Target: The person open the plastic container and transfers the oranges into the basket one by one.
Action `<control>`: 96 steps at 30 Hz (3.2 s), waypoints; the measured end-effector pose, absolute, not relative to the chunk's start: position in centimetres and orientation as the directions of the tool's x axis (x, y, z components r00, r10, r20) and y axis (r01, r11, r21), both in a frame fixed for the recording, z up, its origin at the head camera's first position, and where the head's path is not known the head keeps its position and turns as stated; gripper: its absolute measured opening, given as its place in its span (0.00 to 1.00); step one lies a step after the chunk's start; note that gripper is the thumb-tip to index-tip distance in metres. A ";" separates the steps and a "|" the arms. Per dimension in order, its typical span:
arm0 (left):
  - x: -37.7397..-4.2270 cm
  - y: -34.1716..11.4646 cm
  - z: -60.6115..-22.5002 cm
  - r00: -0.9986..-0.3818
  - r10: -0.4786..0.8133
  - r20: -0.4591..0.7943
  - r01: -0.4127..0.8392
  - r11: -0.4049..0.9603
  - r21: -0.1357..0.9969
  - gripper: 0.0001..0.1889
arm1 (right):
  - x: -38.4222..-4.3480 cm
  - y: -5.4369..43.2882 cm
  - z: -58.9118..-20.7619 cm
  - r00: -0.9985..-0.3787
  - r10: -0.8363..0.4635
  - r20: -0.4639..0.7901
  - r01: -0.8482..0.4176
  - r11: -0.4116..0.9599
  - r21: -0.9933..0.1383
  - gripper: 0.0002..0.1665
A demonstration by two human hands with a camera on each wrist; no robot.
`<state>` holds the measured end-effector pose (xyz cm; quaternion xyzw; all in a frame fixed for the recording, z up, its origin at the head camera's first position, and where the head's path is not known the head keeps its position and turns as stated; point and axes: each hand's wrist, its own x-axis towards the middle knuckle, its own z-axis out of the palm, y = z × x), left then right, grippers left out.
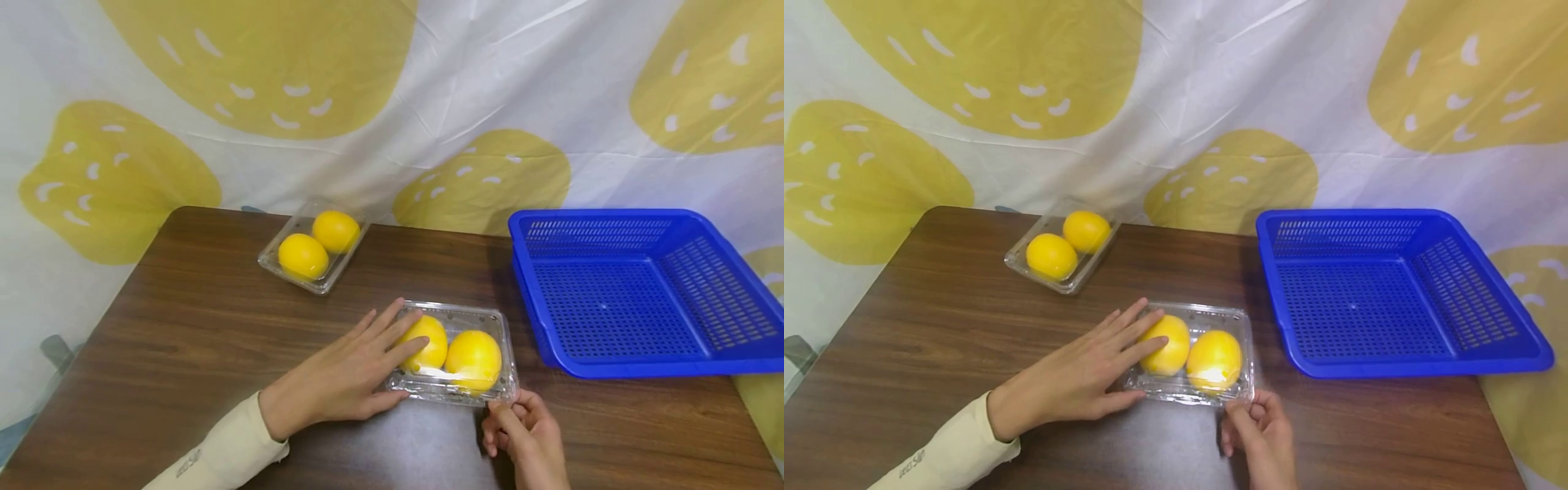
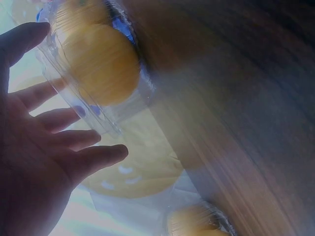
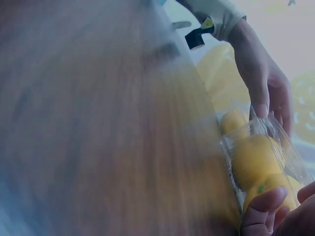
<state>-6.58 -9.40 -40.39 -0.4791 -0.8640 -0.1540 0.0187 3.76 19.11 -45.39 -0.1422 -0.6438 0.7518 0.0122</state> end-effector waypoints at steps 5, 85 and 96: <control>-6.5 -9.4 -40.3 -0.544 0.820 0.177 0.829 0.493 0.263 0.40 | 4.0 18.8 -45.0 -0.946 0.174 -0.272 0.245 -0.163 -0.956 0.09; -7.2 -9.3 -37.9 -0.487 0.867 0.105 0.862 0.457 0.221 0.38 | 3.8 11.2 -44.8 -0.935 -0.066 -0.348 0.339 -0.453 -0.825 0.13; -6.4 -8.4 -37.0 -0.523 0.852 -0.014 0.841 0.518 0.157 0.38 | 4.0 10.9 -44.5 -0.926 -0.011 -0.377 0.339 -0.464 -0.819 0.14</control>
